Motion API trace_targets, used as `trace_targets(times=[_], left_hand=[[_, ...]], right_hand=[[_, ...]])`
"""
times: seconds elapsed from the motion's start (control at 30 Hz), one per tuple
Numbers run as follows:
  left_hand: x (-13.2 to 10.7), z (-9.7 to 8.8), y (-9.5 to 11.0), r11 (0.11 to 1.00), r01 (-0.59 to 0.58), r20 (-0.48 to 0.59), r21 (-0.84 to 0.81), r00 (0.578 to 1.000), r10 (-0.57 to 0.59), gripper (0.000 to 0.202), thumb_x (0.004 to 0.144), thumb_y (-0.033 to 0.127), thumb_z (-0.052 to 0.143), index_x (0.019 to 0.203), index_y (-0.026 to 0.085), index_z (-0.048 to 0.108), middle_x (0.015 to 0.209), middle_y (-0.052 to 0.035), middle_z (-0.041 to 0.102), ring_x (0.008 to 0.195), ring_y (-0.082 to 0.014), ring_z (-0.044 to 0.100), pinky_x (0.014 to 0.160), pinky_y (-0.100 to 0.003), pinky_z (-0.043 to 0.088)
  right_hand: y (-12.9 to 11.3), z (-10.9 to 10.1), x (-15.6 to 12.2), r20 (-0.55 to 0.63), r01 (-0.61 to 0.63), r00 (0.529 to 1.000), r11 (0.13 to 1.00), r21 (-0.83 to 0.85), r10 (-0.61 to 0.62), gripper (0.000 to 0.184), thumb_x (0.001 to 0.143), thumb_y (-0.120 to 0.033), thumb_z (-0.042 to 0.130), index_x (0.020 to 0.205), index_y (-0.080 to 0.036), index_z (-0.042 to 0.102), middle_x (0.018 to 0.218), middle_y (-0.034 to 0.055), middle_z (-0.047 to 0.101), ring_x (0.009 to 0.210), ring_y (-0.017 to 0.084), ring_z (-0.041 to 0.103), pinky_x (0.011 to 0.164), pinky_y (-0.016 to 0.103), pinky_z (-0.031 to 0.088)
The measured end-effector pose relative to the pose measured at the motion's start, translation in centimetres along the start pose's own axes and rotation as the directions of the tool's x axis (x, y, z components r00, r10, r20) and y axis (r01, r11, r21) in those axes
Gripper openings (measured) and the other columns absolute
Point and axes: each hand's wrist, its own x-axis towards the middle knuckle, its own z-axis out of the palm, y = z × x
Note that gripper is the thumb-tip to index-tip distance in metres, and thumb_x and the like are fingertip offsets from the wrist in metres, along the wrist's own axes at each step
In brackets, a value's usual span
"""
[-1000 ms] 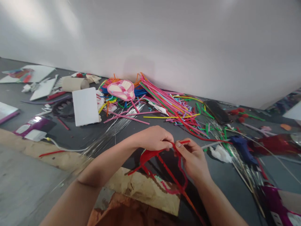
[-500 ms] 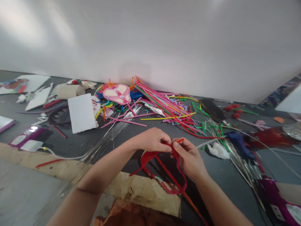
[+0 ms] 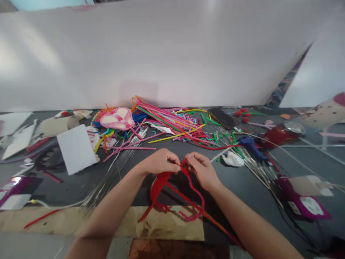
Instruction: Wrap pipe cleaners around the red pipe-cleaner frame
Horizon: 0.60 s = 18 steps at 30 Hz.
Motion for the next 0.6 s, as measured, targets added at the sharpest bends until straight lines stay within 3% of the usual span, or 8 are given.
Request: trace_targets(times=[0.2,0.4,0.6], left_hand=[[-0.3,-0.3,-0.9,0.996,0.053,0.005,0.072,0.999,-0.054,0.022,0.076,0.031,0.055,0.079,0.014,0.069,0.069,0.0006,0.064,0.066,-0.0117,0.053,0.061,-0.019,0.037],[-2.2,0.8,-2.8,0.987,0.159,-0.101,-0.006,0.982,-0.159,0.028,0.077,0.039,0.056,0.084,0.013,0.067,0.071,0.0007,0.062,0.067,-0.0123,0.052,0.063,-0.02,0.038],[-3.2,1.9,-4.8,0.98,0.149,-0.258,-0.13,0.95,-0.178,0.032,0.076,0.045,0.058,0.084,0.015,0.066,0.075,-0.0001,0.063,0.07,-0.014,0.053,0.065,-0.021,0.039]], right_hand=[[-0.9,-1.8,1.5,-0.082,0.127,0.987,0.983,-0.133,-0.138,0.028,0.079,-0.047,0.058,0.073,-0.019,0.059,0.058,-0.0025,0.055,0.055,0.012,0.052,0.056,0.025,0.042],[-1.0,-2.1,1.5,0.057,0.141,0.99,0.959,-0.245,-0.131,0.024,0.08,-0.041,0.055,0.077,-0.019,0.06,0.064,-0.0018,0.055,0.059,0.013,0.056,0.057,0.025,0.044],[-1.5,-2.0,1.6,0.182,0.138,0.98,0.932,-0.335,-0.08,0.022,0.081,-0.039,0.053,0.084,-0.018,0.06,0.071,-0.0006,0.058,0.065,0.013,0.059,0.06,0.025,0.047]])
